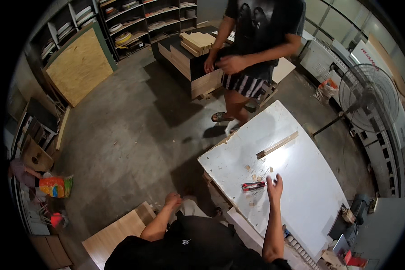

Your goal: The person handles wood pieces in a workshop, using a knife to scrape off excess material from the edges and a heat gun to heat specific areas of a wooden block before stacking the items together.

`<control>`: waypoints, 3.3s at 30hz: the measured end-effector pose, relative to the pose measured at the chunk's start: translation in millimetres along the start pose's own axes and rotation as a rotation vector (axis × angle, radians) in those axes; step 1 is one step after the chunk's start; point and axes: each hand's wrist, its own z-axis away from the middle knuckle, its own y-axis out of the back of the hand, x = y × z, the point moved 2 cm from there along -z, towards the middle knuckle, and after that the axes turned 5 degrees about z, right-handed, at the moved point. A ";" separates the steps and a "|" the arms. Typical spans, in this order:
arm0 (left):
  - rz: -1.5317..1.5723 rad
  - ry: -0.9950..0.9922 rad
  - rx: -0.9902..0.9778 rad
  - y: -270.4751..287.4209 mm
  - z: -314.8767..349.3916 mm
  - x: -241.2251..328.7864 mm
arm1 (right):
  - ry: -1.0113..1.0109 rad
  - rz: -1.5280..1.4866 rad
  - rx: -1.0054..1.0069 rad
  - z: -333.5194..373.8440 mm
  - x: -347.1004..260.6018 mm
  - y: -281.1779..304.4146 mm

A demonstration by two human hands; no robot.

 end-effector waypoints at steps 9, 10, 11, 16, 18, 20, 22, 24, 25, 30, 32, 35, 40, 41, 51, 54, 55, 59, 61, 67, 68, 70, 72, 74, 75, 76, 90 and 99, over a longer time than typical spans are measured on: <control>0.042 0.362 0.057 128.9 -52.7 30.8 | -0.433 0.145 0.189 -88.3 -64.4 -94.4; 0.068 0.326 0.093 128.5 -59.7 42.6 | -0.448 0.172 0.222 -89.8 -68.0 -95.9; 0.099 0.291 0.132 127.4 -66.1 52.5 | -0.462 0.202 0.249 -89.9 -70.3 -96.7; 0.002 0.247 0.038 105.9 -107.4 99.1 | -0.311 0.259 0.215 -117.2 -33.5 -97.2; -0.101 0.173 -0.117 87.2 -112.5 110.1 | -0.274 0.245 0.345 -120.0 -16.8 -95.9; -0.275 0.100 -0.168 47.8 -80.3 151.3 | -0.283 0.123 0.231 -102.9 -24.1 -104.9; -0.403 -0.028 -0.374 8.3 -73.4 177.4 | -0.413 -0.198 0.216 -85.7 -24.1 -103.1; -0.453 -0.174 -0.606 -44.4 -57.0 197.6 | -0.496 -0.721 0.139 -65.9 -20.3 -96.4; -0.471 -0.233 -0.679 -82.2 -27.4 213.1 | -0.508 -0.719 0.144 -52.9 -17.0 -91.2; -0.528 -0.448 -0.933 -206.5 17.4 227.4 | -0.630 -0.662 -0.122 5.7 -40.5 -77.1; -0.674 -0.614 -0.918 -247.0 32.8 227.9 | -0.535 -0.591 -0.191 27.6 -52.0 -64.4; -0.960 -1.138 -0.770 -283.0 57.9 217.3 | -0.543 -0.532 -0.295 47.5 -66.6 -46.7; -0.953 -1.731 -0.786 -305.5 80.1 212.6 | -0.518 -0.495 -0.424 71.5 -73.7 -14.2; -0.951 -1.736 -0.785 -307.2 82.2 219.5 | -0.440 -0.498 -0.511 73.7 -72.8 -9.6; -0.639 -1.382 -1.054 -271.0 161.2 302.7 | -0.203 -0.618 -0.759 81.7 -168.5 60.2; -0.370 -1.147 -0.857 -259.6 169.0 290.1 | -0.167 -0.735 -0.764 80.7 -196.6 44.8; -0.243 -1.064 -0.731 -258.6 165.8 285.8 | -0.162 -0.733 -0.784 82.7 -202.5 38.5; -0.155 -0.994 -0.479 -256.7 144.0 308.4 | -0.010 -0.875 -0.554 96.5 -224.8 3.4; -0.155 -1.058 -0.475 -259.3 147.5 335.3 | -0.015 -0.952 -0.492 97.9 -235.5 -5.6; -0.047 -1.184 -0.413 -252.1 153.4 395.7 | 0.159 -0.772 -0.385 88.0 -265.7 -24.1; 0.004 -1.112 -0.454 -251.3 147.6 403.9 | 0.161 -0.833 -0.402 84.6 -271.9 -28.2; 0.084 -0.958 -0.555 -252.6 137.5 420.6 | 0.158 -0.904 -0.407 80.3 -282.4 -31.4; 0.146 -0.947 -0.669 -258.1 140.1 429.8 | 0.256 -0.810 -0.340 77.2 -291.4 -31.6; 0.242 -0.822 -0.661 -273.7 164.6 440.9 | 0.320 -0.776 -0.247 63.5 -301.6 -31.0; 0.233 -0.809 -0.672 -275.6 159.8 438.5 | 0.389 -0.740 -0.165 59.7 -304.5 -31.6; 0.252 -0.785 -0.683 -275.6 153.4 445.1 | 0.349 -0.816 -0.214 58.1 -307.2 -37.5; 0.786 -0.872 -0.192 -104.1 17.0 685.7 | 0.041 -0.089 -0.295 218.3 -156.8 41.0; 0.908 -0.055 -0.689 -228.3 32.0 566.2 | -0.145 0.061 -0.431 180.0 -106.5 53.6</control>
